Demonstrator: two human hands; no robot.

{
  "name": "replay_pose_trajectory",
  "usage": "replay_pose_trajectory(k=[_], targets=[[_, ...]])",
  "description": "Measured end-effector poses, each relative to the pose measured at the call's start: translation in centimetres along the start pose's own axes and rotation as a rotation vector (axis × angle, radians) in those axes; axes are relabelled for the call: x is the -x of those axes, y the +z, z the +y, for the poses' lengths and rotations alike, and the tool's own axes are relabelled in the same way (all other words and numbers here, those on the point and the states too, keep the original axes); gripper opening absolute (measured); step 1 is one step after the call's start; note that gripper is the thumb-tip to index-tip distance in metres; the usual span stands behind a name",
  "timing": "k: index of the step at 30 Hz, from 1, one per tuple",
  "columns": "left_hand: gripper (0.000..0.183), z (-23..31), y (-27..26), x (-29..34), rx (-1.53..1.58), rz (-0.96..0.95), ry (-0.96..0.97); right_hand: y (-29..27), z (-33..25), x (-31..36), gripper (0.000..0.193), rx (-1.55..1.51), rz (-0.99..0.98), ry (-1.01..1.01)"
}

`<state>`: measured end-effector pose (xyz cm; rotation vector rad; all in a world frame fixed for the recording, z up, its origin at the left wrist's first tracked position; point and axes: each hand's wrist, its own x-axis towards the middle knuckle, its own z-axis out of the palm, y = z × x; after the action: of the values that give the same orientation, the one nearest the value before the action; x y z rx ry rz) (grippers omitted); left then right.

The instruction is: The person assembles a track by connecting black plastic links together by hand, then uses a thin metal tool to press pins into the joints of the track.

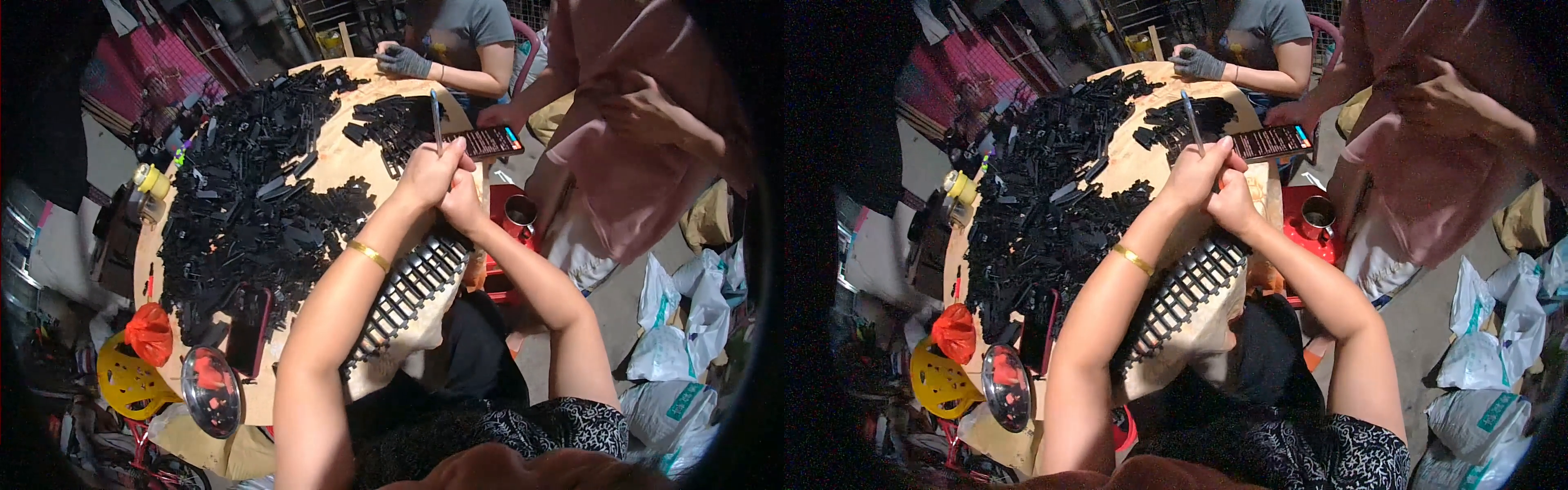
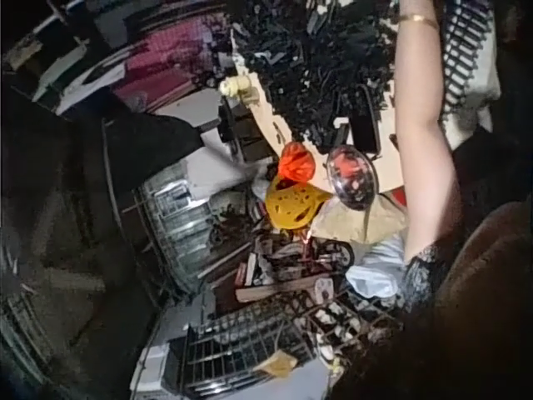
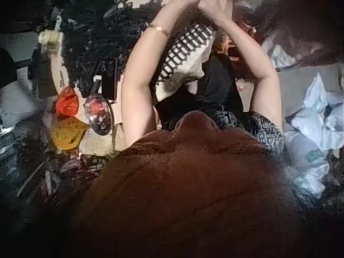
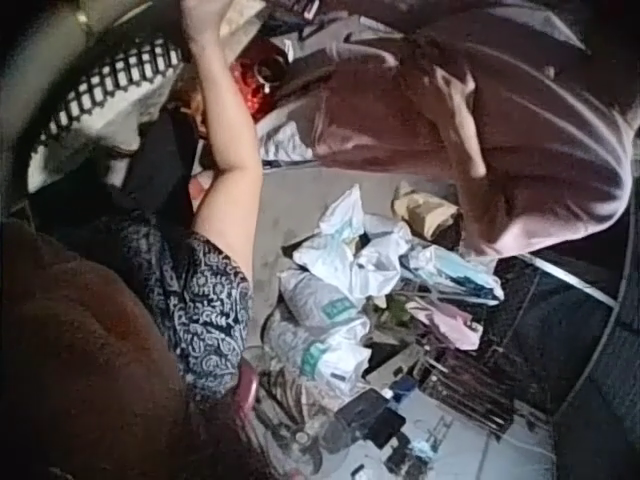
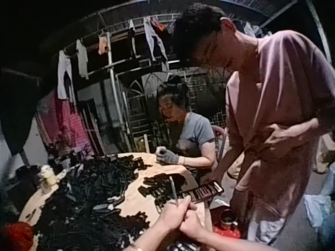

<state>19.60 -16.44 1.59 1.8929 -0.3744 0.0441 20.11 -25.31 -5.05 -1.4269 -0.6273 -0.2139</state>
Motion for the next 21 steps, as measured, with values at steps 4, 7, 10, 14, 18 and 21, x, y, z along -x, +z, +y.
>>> replay_pose_trajectory(k=[4, 7, 10, 14, 18, 21], targets=[[0.044, 0.8, 0.0, 1.0, 0.051, 0.026, 0.034, -0.1, -1.4, 0.5, 0.027, -0.022, -0.050, 0.035], [0.044, 0.3, 0.2, 2.1, 0.163, 0.058, 0.107, 0.0, -1.5, 0.9, 0.027, -0.071, -0.113, 0.016], [0.045, -0.4, -0.1, 1.5, 0.134, 0.093, 0.103, 0.1, -1.2, 0.4, 0.026, -0.089, -0.139, -0.002], [0.049, -0.9, -0.3, 0.7, 0.040, 0.209, 0.029, 0.2, -1.7, -0.4, 0.028, -0.043, -0.202, 0.022], [0.051, 0.1, -1.4, 1.1, -0.056, 0.256, 0.131, 0.6, -2.2, -1.4, 0.030, 0.165, -0.144, -0.040], [0.051, 0.1, -1.4, 1.4, -0.046, 0.190, 0.068, 1.5, -3.3, -0.2, 0.028, 0.202, -0.039, -0.071]])
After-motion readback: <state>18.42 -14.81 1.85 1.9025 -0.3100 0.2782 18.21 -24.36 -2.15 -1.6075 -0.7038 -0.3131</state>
